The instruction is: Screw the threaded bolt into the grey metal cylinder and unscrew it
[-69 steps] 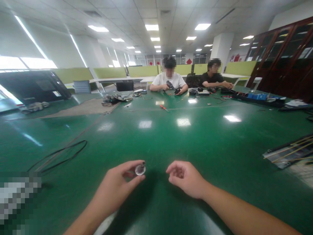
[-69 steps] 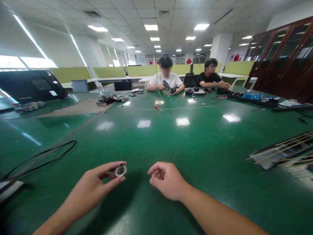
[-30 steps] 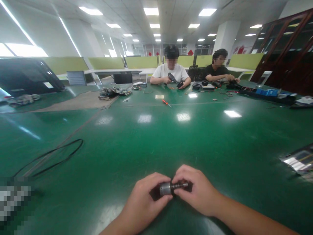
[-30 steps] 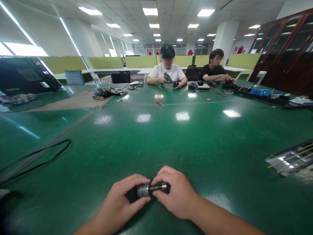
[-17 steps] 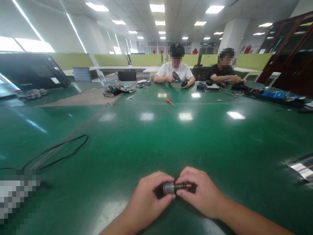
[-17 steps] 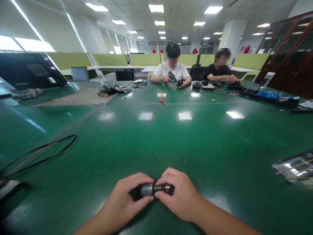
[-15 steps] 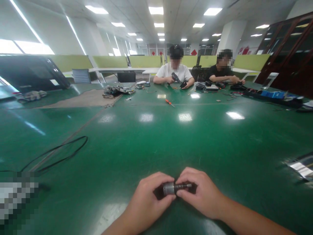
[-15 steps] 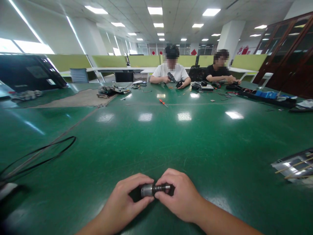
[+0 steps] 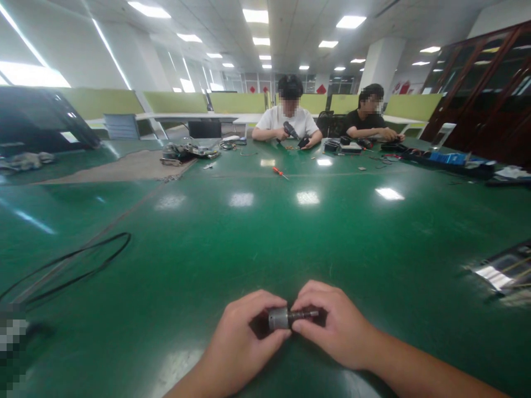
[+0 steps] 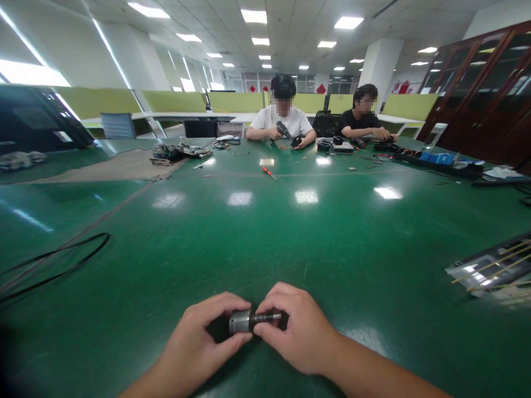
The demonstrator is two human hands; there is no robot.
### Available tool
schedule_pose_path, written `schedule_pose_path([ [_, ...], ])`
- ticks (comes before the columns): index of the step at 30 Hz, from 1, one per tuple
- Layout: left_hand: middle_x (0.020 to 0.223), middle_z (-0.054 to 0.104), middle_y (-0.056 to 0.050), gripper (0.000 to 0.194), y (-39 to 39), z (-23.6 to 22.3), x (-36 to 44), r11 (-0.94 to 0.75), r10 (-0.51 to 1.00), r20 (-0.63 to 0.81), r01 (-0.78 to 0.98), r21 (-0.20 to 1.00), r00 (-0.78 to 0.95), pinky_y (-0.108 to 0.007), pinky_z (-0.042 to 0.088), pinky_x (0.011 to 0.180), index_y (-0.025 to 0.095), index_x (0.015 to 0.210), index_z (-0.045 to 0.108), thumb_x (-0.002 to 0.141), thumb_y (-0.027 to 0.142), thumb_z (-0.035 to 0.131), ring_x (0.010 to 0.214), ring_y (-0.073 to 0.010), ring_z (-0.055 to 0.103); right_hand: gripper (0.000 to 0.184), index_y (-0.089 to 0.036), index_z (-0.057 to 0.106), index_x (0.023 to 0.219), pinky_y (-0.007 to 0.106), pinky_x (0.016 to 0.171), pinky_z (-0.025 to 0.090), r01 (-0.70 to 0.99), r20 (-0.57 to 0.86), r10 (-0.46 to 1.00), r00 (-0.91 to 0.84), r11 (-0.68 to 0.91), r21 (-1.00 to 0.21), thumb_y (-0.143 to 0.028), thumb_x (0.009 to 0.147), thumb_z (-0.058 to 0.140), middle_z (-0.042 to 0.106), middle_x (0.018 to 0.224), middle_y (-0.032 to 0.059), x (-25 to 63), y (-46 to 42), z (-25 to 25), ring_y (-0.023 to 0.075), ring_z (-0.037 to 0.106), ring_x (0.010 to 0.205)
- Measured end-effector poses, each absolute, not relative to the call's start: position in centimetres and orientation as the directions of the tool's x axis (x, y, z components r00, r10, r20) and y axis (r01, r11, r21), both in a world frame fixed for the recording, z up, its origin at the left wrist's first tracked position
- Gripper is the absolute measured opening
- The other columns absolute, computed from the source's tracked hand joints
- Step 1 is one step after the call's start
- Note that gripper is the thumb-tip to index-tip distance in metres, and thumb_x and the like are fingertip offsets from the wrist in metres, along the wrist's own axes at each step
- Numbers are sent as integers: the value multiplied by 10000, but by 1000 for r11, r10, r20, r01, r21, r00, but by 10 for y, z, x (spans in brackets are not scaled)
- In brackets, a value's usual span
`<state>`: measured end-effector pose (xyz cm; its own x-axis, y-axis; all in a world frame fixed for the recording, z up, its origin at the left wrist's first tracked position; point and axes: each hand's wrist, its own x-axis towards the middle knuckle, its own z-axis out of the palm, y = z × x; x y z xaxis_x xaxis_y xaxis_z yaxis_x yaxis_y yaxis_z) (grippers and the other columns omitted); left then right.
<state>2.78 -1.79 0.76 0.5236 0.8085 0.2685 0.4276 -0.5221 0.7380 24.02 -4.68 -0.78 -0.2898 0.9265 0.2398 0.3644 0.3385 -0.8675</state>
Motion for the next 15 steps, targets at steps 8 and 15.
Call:
schedule_pose_path([
  [8,859,720,-6,188,-19,8,27,-528,808,285,418,739,516,-273,500,722,231,922,706,751,160,741,784,-176,671,87,-210,734,891,275,710,459,373,230,927,-296,334,-866,-182,811,714,647,856,18,242,-48,-8,161,619,770],
  [15,854,709,3,198,-21,8,26,-518,814,278,421,745,510,-263,489,698,235,935,705,753,168,745,774,-165,657,94,-205,732,893,276,709,458,372,243,923,-298,347,-861,-171,807,717,655,853,20,242,-48,-7,161,620,771],
])
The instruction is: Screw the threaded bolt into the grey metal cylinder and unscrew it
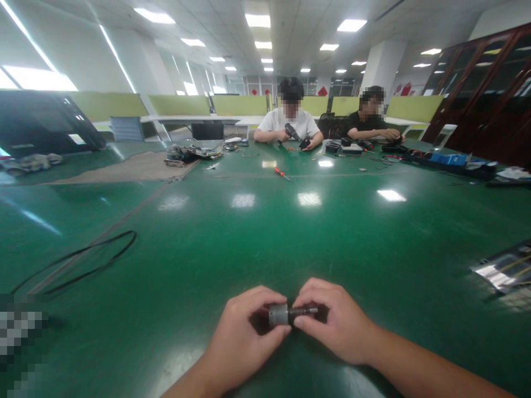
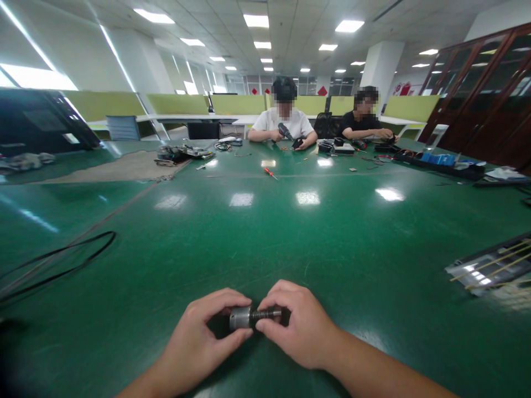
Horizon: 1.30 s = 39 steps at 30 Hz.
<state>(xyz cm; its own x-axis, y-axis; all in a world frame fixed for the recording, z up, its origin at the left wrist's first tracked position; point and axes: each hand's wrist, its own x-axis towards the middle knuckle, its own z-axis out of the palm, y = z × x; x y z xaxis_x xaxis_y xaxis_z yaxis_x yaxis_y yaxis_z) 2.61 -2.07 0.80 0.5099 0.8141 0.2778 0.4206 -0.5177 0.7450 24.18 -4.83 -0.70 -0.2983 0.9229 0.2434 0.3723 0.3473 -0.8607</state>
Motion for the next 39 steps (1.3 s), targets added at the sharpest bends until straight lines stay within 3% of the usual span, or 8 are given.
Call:
schedule_pose_path([
  [17,850,710,19,252,-21,8,27,-498,832,285,414,762,477,-204,493,653,249,939,718,727,115,744,750,-136,658,93,-202,714,884,274,704,445,381,243,927,-285,342,-859,-148,809,700,653,825,11,242,-50,-10,161,615,764],
  [39,855,706,12,240,-21,7,24,-512,827,292,429,745,480,-225,497,664,245,948,709,737,141,750,760,-149,659,20,-202,679,838,271,687,421,428,216,943,-252,309,-850,-191,833,695,640,789,-5,242,-53,-10,154,604,743],
])
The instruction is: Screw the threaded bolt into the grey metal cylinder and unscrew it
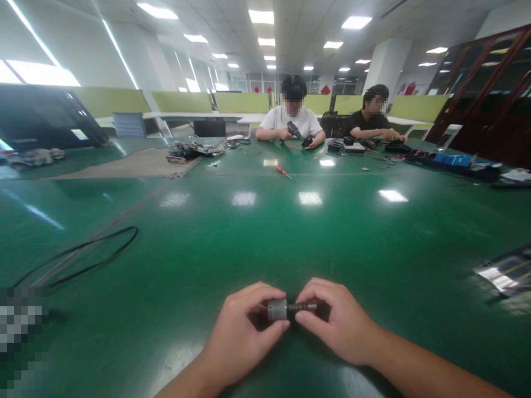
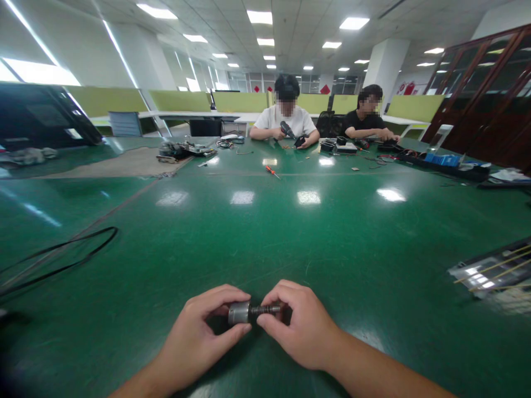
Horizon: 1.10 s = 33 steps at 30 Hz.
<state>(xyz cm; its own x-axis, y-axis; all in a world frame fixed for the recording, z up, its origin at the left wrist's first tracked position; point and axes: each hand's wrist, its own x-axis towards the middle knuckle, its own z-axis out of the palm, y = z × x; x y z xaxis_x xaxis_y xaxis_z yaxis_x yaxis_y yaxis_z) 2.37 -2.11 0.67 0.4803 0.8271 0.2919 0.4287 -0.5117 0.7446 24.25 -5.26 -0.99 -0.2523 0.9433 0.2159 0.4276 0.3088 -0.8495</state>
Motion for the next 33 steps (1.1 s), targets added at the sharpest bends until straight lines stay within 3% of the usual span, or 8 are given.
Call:
schedule_pose_path([
  [33,894,708,-32,216,-22,8,25,-376,889,212,383,844,406,-210,566,645,212,948,735,739,160,750,767,-160,675,23,-199,693,858,261,655,428,450,207,956,-208,281,-848,-192,844,675,636,768,-3,243,-51,-6,147,599,711],
])
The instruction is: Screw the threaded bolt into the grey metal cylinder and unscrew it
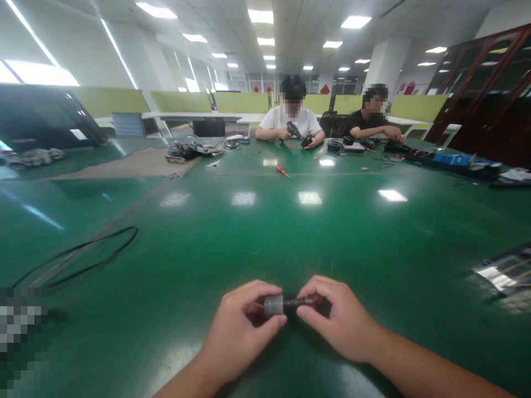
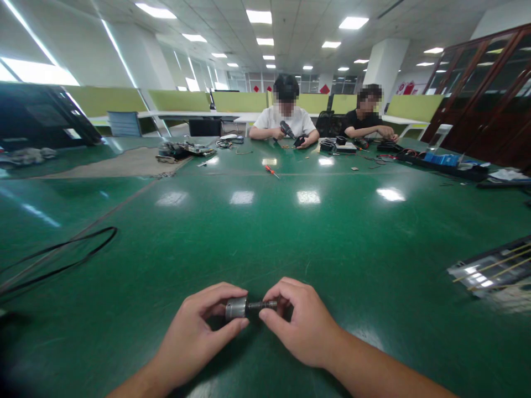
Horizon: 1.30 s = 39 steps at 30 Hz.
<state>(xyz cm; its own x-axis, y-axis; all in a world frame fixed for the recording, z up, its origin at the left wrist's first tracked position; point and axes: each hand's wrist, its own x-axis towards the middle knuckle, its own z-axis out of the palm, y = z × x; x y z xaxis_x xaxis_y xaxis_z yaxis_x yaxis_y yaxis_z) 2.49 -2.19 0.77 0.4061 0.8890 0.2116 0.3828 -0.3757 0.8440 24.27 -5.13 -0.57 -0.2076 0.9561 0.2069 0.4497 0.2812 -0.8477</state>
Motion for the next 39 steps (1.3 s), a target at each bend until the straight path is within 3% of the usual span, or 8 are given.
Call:
schedule_pose_path([
  [39,911,697,-51,210,-19,6,21,-332,908,187,370,868,375,-222,573,622,203,954,743,744,201,758,757,-173,673,25,-195,685,857,263,635,446,448,196,965,-176,256,-857,-212,848,670,632,764,2,242,-51,-9,146,596,678],
])
